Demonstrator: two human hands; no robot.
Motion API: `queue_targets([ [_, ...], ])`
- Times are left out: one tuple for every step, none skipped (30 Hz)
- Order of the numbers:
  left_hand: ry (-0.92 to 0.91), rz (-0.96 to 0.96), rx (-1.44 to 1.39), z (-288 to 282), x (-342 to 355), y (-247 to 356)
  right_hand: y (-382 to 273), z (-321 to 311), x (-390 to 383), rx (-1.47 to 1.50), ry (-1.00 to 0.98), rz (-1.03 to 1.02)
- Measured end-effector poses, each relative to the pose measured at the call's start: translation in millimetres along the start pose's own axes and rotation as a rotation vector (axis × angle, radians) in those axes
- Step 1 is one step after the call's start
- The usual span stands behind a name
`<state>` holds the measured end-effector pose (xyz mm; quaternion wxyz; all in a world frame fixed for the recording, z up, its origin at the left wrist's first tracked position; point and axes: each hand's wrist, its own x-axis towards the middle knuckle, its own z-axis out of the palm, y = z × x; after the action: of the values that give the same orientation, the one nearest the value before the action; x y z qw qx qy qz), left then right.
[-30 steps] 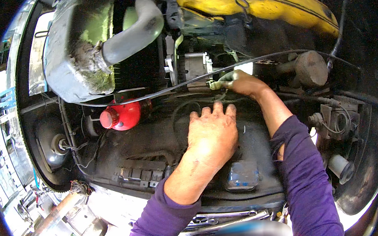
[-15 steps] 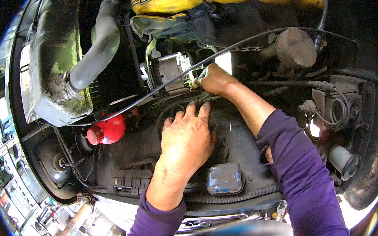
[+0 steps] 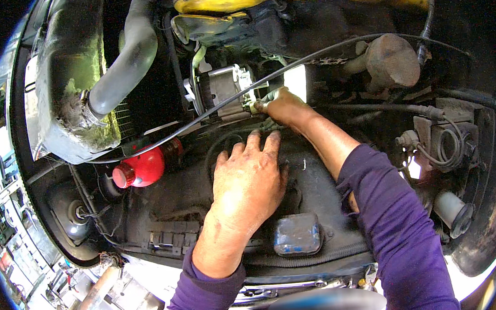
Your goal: The person works under the hood of a car, using a wrench to loosen and remove bolts from a component near the alternator. They disconnect electrical connectors, remove a part, and then reattach the connectors and bolts.
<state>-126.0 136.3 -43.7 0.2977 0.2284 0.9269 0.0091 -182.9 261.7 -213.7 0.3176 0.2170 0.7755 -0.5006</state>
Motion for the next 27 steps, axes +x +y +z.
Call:
queue_targets([
  [-0.001,0.003,-0.005,0.3,0.7,0.9,0.9,1.0,-0.2,-0.019,-0.002,-0.002],
  [-0.009,0.002,-0.010,0.9,1.6,2.0,1.4,1.7,-0.6,-0.037,-0.005,-0.004],
  [-0.019,-0.001,-0.014,1.3,1.5,2.4,1.3,2.8,-1.8,-0.060,0.014,-0.001],
  [-0.012,0.001,-0.009,2.0,1.0,2.7,1.7,1.5,-2.6,-0.039,-0.023,-0.019],
  [-0.018,0.003,-0.011,3.7,1.4,3.2,1.1,0.9,-3.4,-0.027,-0.035,-0.035],
  [-0.006,0.011,-0.003,5.5,2.4,2.4,0.8,-1.5,-3.9,-0.014,-0.046,-0.051],
  [0.002,0.020,0.007,8.2,3.0,1.4,-0.1,-2.8,-4.7,-0.020,-0.040,-0.036],
  [-0.031,0.001,-0.048,10.8,4.2,-1.5,-0.6,-4.8,-5.3,-0.032,-0.078,-0.058],
  [-0.062,-0.018,-0.100,13.3,8.0,-7.6,-0.7,-8.7,-4.7,-0.044,-0.116,-0.082],
  [-0.042,-0.015,-0.157,16.3,12.1,-15.0,-0.3,-10.6,-4.5,-0.057,-0.152,-0.109],
  [0.001,-0.063,-0.230,18.6,17.9,-25.0,-0.4,-11.0,-2.9,-0.092,-0.157,-0.117],
  [0.082,-0.107,-0.311,21.1,24.3,-36.3,0.7,-10.3,-1.5,-0.130,-0.167,-0.124],
  [0.225,-0.136,-0.386,24.9,31.3,-45.2,2.0,-7.8,0.8,-0.154,-0.155,-0.137],
  [0.343,-0.187,-0.468,29.2,40.0,-53.8,4.1,-5.9,4.6,-0.236,-0.186,-0.149],
  [0.460,-0.250,-0.450,35.7,51.3,-58.2,6.6,0.3,7.4,-0.304,-0.201,-0.163],
  [0.525,-0.367,-0.450,42.0,63.2,-62.0,9.1,6.5,11.8,-0.384,-0.219,-0.176],
  [0.560,-0.430,-0.390,47.3,74.7,-65.7,12.6,12.3,15.7,-0.691,-0.294,-0.381],
  [0.628,-0.405,-0.297,51.8,86.4,-69.9,15.5,19.7,19.4,-0.982,-0.315,-0.618],
  [0.689,-0.384,-0.191,55.3,94.1,-75.1,20.2,19.1,24.0,-1.160,-0.350,-0.738],
  [0.765,-0.355,-0.086,57.8,102.4,-81.4,22.5,19.9,29.2,-1.330,-0.377,-0.853],
  [0.717,-0.425,-0.044,59.4,111.4,-92.0,25.6,21.1,31.6,-1.282,-0.370,-0.851],
  [0.813,-0.414,0.053,60.1,122.8,-105.1,26.9,20.5,34.8,-1.375,-0.390,-0.927],
  [0.859,-0.414,0.066,60.8,132.6,-119.5,28.3,22.6,34.0,-1.307,-0.398,-0.836],
  [0.795,-0.428,-0.068,62.9,141.7,-132.3,27.7,22.5,33.7,-1.213,-0.366,-0.769],
  [0.764,-0.351,-0.082,66.2,149.6,-143.5,26.9,22.4,31.6,-0.936,-0.312,-0.633],
  [0.661,-0.317,-0.118,70.7,155.2,-152.6,25.6,21.9,28.2,-0.642,-0.252,-0.519],
  [0.642,-0.295,-0.088,77.2,156.9,-157.7,23.0,22.0,24.3,-0.380,-0.209,-0.341],
])
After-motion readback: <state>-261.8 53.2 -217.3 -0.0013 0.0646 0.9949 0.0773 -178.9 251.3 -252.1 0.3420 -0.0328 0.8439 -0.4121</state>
